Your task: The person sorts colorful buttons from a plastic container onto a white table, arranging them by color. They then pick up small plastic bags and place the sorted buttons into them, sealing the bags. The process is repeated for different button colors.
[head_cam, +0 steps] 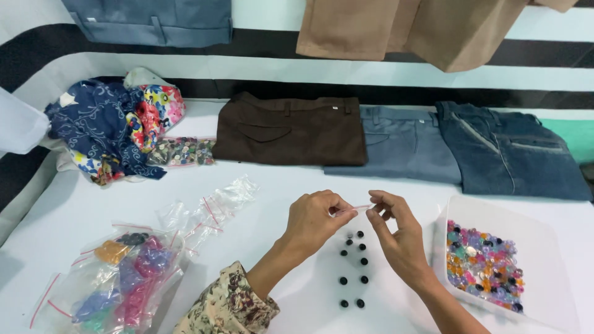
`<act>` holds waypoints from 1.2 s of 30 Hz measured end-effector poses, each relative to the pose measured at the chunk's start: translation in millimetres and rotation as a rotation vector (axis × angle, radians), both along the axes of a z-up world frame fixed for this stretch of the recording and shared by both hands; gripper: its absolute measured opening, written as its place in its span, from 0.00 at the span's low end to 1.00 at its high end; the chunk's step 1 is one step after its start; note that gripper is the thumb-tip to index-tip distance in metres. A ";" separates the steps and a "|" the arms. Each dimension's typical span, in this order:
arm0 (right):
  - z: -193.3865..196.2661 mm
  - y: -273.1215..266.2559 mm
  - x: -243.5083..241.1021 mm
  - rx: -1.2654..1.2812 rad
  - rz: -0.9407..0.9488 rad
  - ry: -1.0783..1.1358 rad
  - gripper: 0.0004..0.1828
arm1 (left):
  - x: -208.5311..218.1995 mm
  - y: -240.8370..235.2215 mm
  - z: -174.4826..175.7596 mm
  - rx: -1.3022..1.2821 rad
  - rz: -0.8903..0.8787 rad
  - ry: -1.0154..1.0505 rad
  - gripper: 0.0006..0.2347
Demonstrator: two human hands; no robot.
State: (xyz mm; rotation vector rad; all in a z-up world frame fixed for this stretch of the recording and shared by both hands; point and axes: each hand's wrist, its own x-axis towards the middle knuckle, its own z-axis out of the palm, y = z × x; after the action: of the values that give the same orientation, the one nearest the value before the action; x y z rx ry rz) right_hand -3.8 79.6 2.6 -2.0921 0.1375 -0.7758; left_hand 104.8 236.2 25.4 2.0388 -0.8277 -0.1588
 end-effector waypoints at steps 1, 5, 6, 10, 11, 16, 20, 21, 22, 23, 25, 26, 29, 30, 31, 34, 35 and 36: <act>-2.7 1.3 -1.8 0.009 -0.009 0.007 0.18 | 0.2 -1.7 -7.7 0.009 -0.009 0.007 0.08; -5.2 4.6 -3.8 -0.340 0.050 -0.213 0.11 | 3.6 -10.1 -38.4 -0.022 0.021 -0.254 0.09; -5.0 6.2 -4.0 -0.399 0.084 -0.238 0.11 | 5.0 -12.2 -45.9 -0.033 0.046 -0.348 0.12; -8.5 6.1 -3.6 -0.472 0.098 -0.222 0.07 | 0.2 -14.9 -51.2 -0.029 0.045 -0.406 0.14; -7.6 6.8 -3.8 -0.483 0.097 -0.227 0.08 | -0.8 -15.5 -53.8 -0.053 0.042 -0.451 0.10; -15.5 6.0 0.5 -0.429 0.022 -0.261 0.08 | -1.7 -14.7 -54.0 -0.076 -0.006 -0.528 0.08; -11.8 3.7 -1.5 -0.474 0.023 -0.249 0.05 | -4.2 -9.9 -40.4 -0.046 -0.069 -0.420 0.10; -9.5 3.7 -2.7 -0.466 0.029 -0.231 0.05 | -5.5 -7.3 -32.7 -0.027 -0.115 -0.330 0.14; -8.2 3.8 -4.1 -0.464 0.031 -0.229 0.05 | -5.0 2.6 -10.8 -0.025 -0.114 -0.327 0.14; -6.7 4.0 -5.4 -0.449 0.049 -0.231 0.05 | -4.3 12.5 11.3 0.020 -0.260 -0.079 0.28; -7.5 5.6 -3.5 -0.430 0.068 -0.241 0.06 | 2.6 24.1 37.0 0.070 -0.401 0.165 0.42; -10.7 6.6 -3.4 -0.431 0.081 -0.251 0.06 | 6.0 25.7 38.5 0.044 -0.464 0.284 0.42; -16.6 9.7 -3.5 -0.415 0.121 -0.251 0.05 | 10.5 25.9 29.7 0.004 -0.547 0.436 0.40; -17.8 10.1 -3.5 -0.403 0.140 -0.249 0.05 | 11.3 24.5 24.8 -0.009 -0.574 0.459 0.39; -16.9 9.7 -3.0 -0.402 0.143 -0.245 0.05 | 13.3 24.5 23.2 -0.010 -0.571 0.463 0.39; -16.7 9.1 -2.7 -0.378 0.172 -0.248 0.06 | 20.5 24.0 16.0 -0.047 -0.572 0.463 0.36; -18.1 8.6 -2.3 -0.376 0.176 -0.253 0.07 | 23.8 23.5 11.8 -0.049 -0.582 0.443 0.36; -20.1 8.5 -3.4 -0.372 0.180 -0.255 0.08 | 26.0 23.2 6.7 -0.050 -0.592 0.428 0.36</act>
State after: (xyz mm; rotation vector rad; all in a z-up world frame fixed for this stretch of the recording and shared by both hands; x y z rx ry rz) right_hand -7.1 88.1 -17.4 -2.2853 -0.3546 -1.0074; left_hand 130.8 259.5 32.1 1.5741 -1.1132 -0.8607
